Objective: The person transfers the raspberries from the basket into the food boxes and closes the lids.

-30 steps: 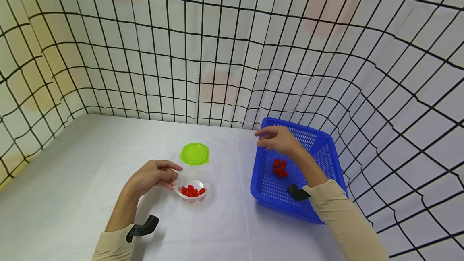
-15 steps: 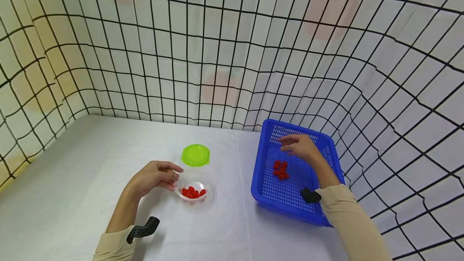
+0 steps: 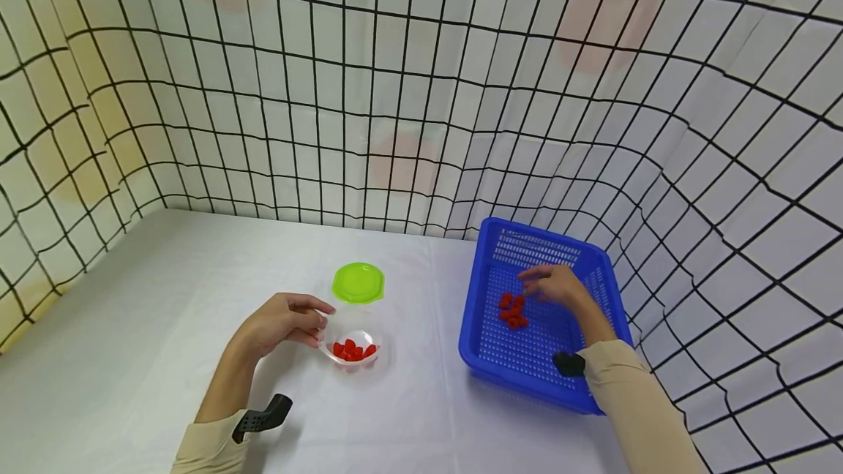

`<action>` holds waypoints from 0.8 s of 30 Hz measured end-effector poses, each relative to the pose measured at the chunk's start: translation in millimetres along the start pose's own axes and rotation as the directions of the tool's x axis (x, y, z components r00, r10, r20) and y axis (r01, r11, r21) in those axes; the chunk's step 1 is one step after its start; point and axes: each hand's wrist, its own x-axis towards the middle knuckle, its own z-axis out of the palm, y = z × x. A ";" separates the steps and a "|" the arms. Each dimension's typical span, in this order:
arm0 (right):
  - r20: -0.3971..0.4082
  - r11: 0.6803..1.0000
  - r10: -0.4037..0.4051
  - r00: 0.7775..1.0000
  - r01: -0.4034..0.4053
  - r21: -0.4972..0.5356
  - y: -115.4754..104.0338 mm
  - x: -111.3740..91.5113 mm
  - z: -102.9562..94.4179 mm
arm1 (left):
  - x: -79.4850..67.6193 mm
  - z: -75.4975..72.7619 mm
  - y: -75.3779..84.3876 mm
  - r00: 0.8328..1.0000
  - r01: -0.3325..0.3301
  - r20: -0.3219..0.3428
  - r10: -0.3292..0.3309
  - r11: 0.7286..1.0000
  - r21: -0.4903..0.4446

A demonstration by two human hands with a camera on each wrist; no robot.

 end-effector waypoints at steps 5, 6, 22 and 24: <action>0.019 1.000 0.028 0.999 -0.028 -0.010 9.3 2.4 0.3 | -0.5 1.3 0.1 1.000 0.007 -0.007 -0.007 1.000 0.002; 0.021 0.999 0.037 0.999 -0.037 -0.010 10.4 3.2 0.5 | -0.6 1.4 0.2 1.000 0.004 -0.008 -0.004 1.000 0.003; 0.055 0.994 0.104 0.993 -0.102 -0.033 24.7 14.7 3.7 | -1.7 1.6 1.6 1.000 0.006 -0.006 -0.006 1.000 0.001; 0.062 0.993 0.112 0.992 -0.110 -0.031 26.8 15.3 4.5 | -2.0 1.9 2.0 1.000 0.001 -0.003 -0.001 1.000 0.001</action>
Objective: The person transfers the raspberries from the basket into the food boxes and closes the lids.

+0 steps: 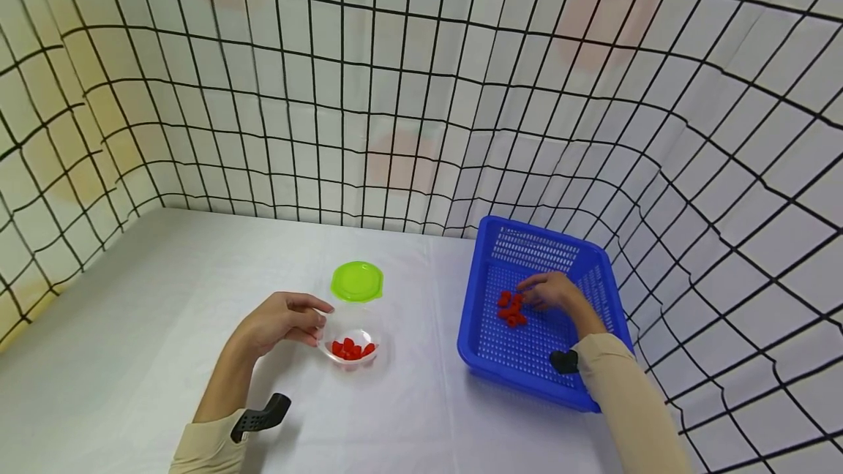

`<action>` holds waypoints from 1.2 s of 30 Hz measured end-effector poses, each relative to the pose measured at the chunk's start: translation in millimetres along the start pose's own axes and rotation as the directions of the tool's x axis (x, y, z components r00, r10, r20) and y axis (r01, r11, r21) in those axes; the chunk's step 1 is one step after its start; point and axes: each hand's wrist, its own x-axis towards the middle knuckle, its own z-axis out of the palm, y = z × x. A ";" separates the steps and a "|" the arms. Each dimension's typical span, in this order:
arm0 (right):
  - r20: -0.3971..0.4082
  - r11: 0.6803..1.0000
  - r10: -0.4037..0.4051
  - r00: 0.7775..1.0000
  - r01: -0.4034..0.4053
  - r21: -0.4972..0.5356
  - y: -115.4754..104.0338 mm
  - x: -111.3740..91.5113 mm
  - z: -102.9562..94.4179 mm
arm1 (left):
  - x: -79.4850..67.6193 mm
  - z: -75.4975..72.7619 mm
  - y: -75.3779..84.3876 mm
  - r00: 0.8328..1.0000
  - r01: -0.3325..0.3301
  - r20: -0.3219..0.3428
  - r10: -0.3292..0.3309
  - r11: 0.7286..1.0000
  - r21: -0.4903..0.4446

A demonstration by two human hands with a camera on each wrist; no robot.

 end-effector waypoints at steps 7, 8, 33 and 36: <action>-0.005 1.000 0.023 1.000 -0.023 0.019 4.6 2.3 2.4 | 0.8 0.0 -0.2 1.000 0.006 0.002 -0.006 1.000 -0.009; -0.009 1.000 0.020 1.000 -0.020 0.014 4.4 2.2 2.8 | 1.0 0.0 -0.4 1.000 0.005 0.002 -0.005 1.000 -0.008; -0.061 0.998 0.056 0.997 -0.054 0.025 0.5 0.4 2.4 | 0.1 1.1 -0.2 1.000 0.011 -0.005 -0.011 1.000 -0.001; -0.059 0.998 0.056 0.997 -0.055 0.032 -2.1 -3.7 -0.3 | 0.4 1.2 0.7 1.000 0.009 -0.004 -0.009 1.000 -0.001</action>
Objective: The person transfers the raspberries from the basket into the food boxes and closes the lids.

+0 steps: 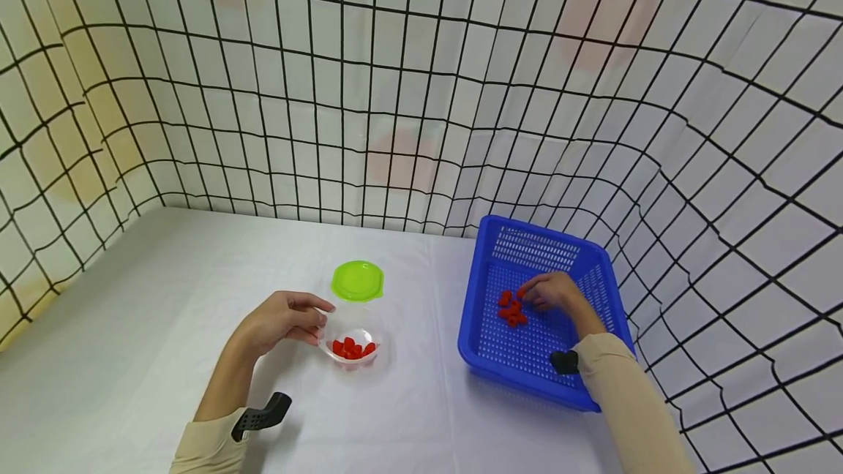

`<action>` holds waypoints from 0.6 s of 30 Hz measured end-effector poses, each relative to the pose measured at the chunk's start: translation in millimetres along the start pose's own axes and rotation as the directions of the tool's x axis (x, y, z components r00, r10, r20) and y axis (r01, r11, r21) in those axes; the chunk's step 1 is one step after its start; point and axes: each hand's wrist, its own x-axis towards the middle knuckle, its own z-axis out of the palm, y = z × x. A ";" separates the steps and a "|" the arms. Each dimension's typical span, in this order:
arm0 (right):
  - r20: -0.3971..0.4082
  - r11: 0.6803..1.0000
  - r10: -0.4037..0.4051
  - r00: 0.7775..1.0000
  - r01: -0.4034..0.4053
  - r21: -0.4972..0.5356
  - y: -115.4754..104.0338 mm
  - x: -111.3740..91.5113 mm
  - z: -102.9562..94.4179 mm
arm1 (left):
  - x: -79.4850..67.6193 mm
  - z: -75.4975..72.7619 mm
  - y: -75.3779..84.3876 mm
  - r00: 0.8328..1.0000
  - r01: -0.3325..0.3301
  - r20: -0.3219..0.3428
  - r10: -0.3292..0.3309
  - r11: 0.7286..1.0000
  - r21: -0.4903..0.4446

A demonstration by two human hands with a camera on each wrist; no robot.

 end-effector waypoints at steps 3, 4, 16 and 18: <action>0.011 1.000 -0.012 1.000 0.012 0.012 -4.8 -4.7 -3.5 | 0.3 -0.7 0.4 1.000 -0.005 0.001 0.005 1.000 0.001; 0.013 1.000 -0.017 1.000 0.016 0.019 -6.8 -6.1 -4.7 | 0.3 -0.8 0.5 1.000 -0.004 0.000 0.004 1.000 0.000; 0.029 0.995 -0.084 0.996 0.083 0.054 -31.9 -13.3 -14.4 | 3.1 -1.2 -2.8 1.000 -0.003 0.000 0.003 1.000 -0.011; 0.027 0.994 -0.091 0.996 0.089 0.056 -36.3 -14.9 -15.3 | 2.9 -1.4 -3.0 1.000 0.000 -0.001 0.000 1.000 -0.009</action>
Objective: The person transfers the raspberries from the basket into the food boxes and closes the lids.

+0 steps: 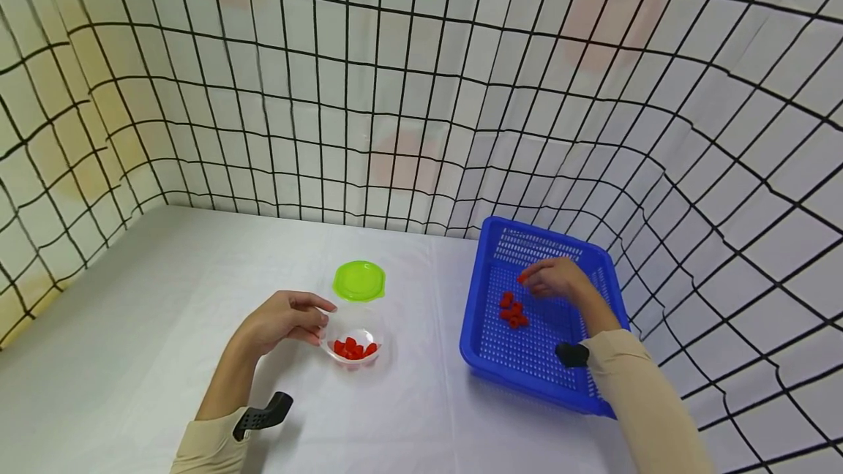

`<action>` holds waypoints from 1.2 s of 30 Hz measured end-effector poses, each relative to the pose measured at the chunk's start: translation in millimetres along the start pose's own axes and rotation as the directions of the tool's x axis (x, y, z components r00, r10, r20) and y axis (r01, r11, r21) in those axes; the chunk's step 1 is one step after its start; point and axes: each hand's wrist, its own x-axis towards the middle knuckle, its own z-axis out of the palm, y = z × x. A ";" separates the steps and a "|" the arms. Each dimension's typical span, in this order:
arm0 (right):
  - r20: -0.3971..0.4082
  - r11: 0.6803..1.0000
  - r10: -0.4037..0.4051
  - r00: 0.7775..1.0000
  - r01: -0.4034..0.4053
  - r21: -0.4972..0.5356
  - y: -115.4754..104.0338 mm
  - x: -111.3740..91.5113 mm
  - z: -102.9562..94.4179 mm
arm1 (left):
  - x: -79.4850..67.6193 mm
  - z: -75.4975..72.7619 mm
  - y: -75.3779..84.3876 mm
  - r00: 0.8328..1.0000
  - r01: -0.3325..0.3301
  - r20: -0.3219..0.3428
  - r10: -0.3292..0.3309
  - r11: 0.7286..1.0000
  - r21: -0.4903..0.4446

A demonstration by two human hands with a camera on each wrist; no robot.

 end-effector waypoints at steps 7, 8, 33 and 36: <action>-0.004 0.998 -0.048 0.999 0.048 -0.052 -15.9 -3.3 -1.3 | -0.9 0.3 0.4 1.000 0.004 -0.002 -0.004 1.000 0.009; -0.003 0.997 -0.052 0.999 0.052 -0.058 -18.3 -4.1 -1.2 | -0.8 0.4 0.4 1.000 0.005 -0.003 -0.005 1.000 0.009; 0.080 0.964 -0.236 0.968 0.243 -0.103 -120.3 -20.3 44.8 | -2.6 0.6 3.6 1.000 -0.018 0.016 0.018 1.000 -0.001; 0.097 0.955 -0.267 0.959 0.276 -0.105 -129.5 -19.7 55.6 | -2.7 0.0 3.0 0.999 -0.025 0.023 0.025 1.000 -0.003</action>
